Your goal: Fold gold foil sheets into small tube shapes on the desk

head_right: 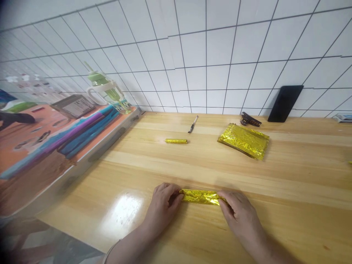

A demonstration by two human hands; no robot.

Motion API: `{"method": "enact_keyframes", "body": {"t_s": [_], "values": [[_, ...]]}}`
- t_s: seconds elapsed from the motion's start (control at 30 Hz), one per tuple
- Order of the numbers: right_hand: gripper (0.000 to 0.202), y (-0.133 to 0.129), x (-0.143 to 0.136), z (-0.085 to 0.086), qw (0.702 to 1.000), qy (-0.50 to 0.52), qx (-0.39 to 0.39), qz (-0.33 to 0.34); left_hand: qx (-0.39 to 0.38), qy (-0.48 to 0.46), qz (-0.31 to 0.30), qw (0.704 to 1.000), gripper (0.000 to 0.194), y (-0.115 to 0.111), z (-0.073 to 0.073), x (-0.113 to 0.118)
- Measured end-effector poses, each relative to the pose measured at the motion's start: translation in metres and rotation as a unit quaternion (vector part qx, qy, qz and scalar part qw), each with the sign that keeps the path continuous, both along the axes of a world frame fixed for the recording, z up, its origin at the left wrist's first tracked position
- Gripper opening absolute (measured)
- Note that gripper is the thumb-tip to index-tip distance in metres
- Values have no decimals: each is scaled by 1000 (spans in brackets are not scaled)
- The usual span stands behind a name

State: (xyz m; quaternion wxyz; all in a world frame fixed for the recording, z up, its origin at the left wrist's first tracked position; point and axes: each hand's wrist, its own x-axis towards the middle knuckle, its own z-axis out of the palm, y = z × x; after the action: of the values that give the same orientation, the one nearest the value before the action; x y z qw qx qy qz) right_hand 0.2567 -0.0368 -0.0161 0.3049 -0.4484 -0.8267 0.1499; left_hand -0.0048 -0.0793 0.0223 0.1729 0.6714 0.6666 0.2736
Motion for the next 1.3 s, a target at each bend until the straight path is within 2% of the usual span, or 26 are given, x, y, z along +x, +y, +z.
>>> {"method": "enact_keyframes", "body": {"t_s": [0.2,0.43,0.57,0.7,1.0,1.3], "values": [[22,1,-1,2,1000,1,8,5,1,-4,-6,1000,7,1,-3,-1],[23,2,-1,6,999,26,39,25,31,-59,-42,997,11,1,-8,-8],[20,1,0,9,996,-18,63,52,58,-59,-52,995,13,3,-9,-10],[19,-5,-1,14,990,-69,97,76,93,-20,-67,993,16,3,-8,-6],[23,-21,-15,24,970,-140,181,82,124,125,-222,959,33,-12,-2,15],[24,-28,-17,16,975,-122,167,87,132,197,-307,922,31,-7,3,34]]}}
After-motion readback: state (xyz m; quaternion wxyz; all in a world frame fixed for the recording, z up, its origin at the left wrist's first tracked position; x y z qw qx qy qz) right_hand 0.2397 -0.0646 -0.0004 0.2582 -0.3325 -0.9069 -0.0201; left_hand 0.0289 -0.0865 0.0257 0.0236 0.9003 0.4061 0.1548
